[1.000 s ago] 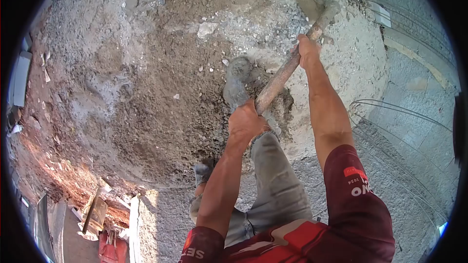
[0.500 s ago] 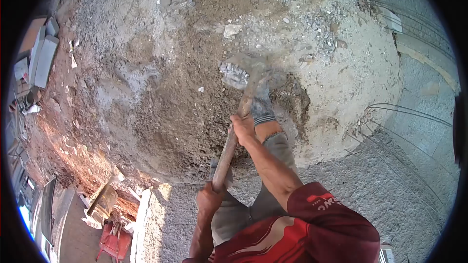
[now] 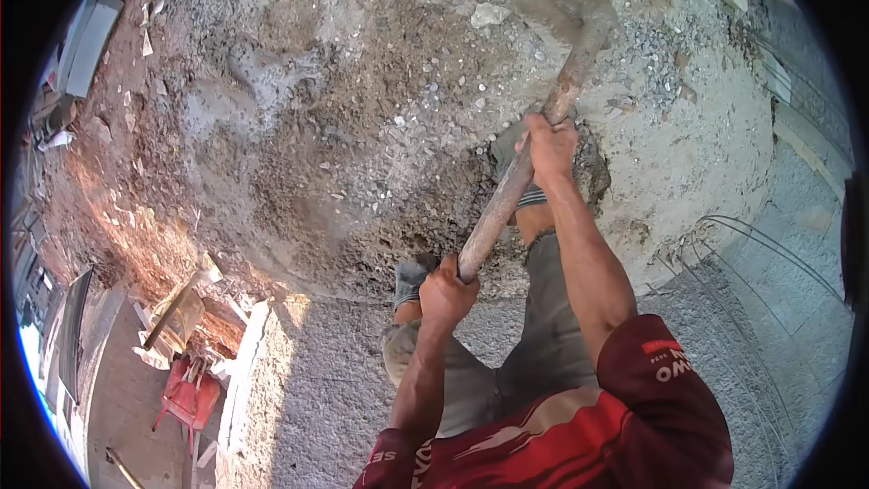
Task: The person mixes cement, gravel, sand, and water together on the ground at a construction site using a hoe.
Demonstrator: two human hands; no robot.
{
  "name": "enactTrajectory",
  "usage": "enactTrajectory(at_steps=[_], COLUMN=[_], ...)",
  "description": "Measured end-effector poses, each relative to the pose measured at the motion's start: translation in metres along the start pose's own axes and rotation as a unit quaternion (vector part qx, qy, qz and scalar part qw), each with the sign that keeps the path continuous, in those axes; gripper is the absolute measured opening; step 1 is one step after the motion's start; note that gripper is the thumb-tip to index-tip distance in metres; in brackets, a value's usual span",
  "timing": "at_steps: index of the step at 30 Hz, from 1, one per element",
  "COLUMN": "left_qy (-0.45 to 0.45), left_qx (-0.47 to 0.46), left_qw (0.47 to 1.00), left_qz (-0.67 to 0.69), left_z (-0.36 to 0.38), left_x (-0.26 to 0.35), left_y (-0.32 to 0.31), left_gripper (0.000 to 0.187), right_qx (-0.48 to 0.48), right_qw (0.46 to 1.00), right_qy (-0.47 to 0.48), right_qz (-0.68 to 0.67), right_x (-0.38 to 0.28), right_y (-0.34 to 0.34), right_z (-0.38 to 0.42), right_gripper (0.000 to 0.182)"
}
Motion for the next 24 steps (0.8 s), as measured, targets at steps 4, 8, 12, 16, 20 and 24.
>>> enactTrajectory(at_steps=[4,8,12,16,20,24], left_qy=[0.046,0.081,0.126,0.190,0.262,0.252], left_qx=[-0.040,-0.023,-0.037,-0.066,-0.061,-0.011], left_qw=[0.998,0.996,0.991,0.977,0.963,0.968], left_qz=[0.010,-0.016,-0.030,-0.067,-0.004,-0.013], left_z=[0.004,0.040,0.082,0.162,0.241,0.254], left_x=[-0.031,-0.107,-0.142,-0.189,-0.232,-0.252], left_y=[0.002,0.013,0.041,0.038,0.036,0.003], left_gripper=[0.029,0.028,0.028,0.033,0.031,0.035], right_qx=[-0.015,-0.010,-0.042,-0.084,-0.196,-0.228], right_qw=[0.990,0.979,0.968,0.944,0.914,0.923], right_qy=[-0.083,-0.138,-0.224,-0.296,-0.237,-0.236], right_qz=[0.110,0.152,0.105,0.123,0.265,0.199], right_x=[0.055,0.139,0.188,0.225,0.292,0.242], right_y=[-0.026,-0.067,-0.070,-0.069,-0.069,-0.063], right_z=[-0.004,0.049,0.114,0.202,0.283,0.299], right_gripper=[0.017,0.022,0.019,0.016,0.034,0.032])
Point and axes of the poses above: each hand's wrist, its own z-axis away from the middle knuckle, its own y-axis out of the back of the hand, x = y × z, the point moved 6 cm from there along -z, towards the middle knuckle, and after that the axes turned 1 degree about y, right-handed, at the moved point
